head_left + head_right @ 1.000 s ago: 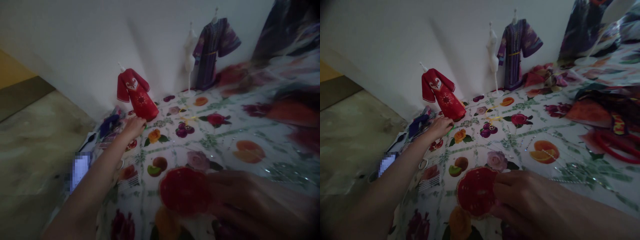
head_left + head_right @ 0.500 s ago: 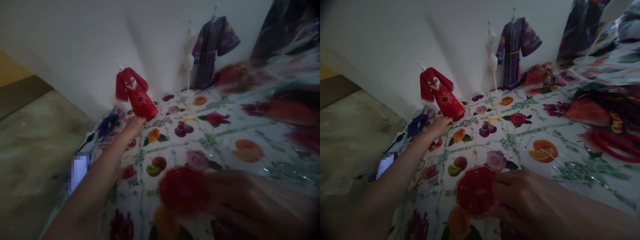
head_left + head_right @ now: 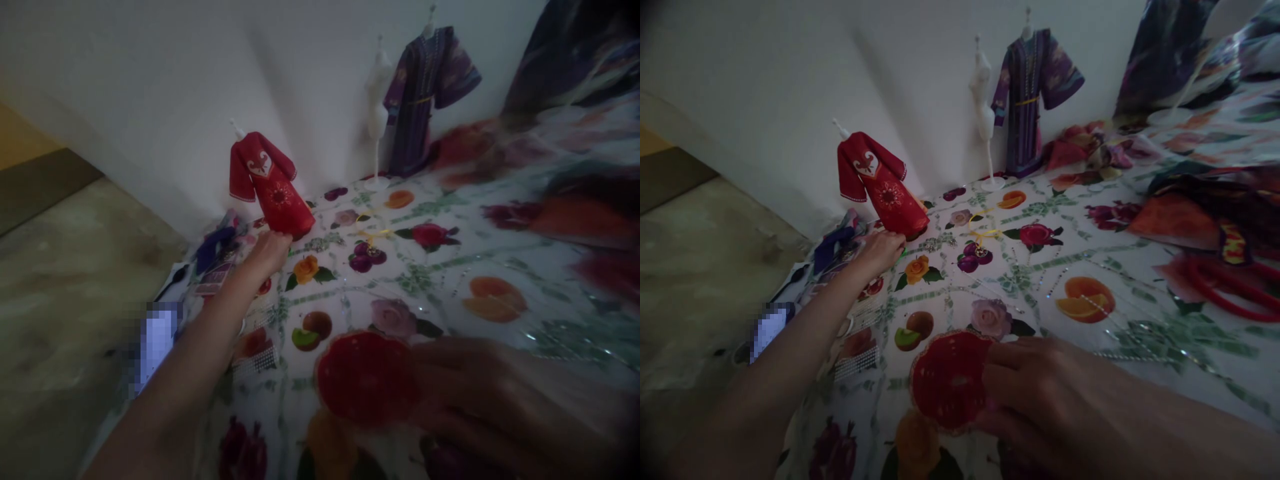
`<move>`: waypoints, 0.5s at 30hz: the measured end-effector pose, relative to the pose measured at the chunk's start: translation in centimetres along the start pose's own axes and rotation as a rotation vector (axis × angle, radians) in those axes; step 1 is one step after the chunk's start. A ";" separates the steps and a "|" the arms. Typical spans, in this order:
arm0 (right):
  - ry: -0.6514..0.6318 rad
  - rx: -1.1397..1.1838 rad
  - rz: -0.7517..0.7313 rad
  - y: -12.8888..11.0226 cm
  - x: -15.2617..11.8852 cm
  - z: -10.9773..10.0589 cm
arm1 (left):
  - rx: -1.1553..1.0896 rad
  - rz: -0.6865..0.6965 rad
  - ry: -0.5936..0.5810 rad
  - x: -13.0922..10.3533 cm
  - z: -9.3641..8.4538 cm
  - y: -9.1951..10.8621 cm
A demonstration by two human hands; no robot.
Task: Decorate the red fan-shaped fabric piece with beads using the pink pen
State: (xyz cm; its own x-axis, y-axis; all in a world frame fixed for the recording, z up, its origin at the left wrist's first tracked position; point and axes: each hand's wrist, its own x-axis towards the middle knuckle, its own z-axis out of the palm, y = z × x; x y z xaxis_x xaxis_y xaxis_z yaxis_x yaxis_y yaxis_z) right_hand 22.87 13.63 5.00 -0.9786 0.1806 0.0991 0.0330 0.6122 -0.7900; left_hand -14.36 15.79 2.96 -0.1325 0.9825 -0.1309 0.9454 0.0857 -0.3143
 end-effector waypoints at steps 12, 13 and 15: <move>-0.186 0.022 0.064 -0.4 0.2 -0.4 | -0.022 -0.020 0.041 -0.4 0.1 0.5; -0.173 0.017 0.045 -0.4 0.2 -0.4 | -0.027 -0.025 0.041 -0.5 0.1 0.5; -0.074 0.019 -0.004 -0.5 0.2 -0.4 | -0.036 -0.029 0.043 -0.5 0.1 0.5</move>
State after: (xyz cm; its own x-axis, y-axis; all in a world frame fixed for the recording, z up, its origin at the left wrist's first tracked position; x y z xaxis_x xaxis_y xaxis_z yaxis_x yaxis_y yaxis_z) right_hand 22.69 13.67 5.64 -0.9910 0.1204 0.0584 0.0254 0.5977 -0.8013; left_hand -13.81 15.34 2.73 -0.1474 0.9857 -0.0815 0.9516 0.1188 -0.2836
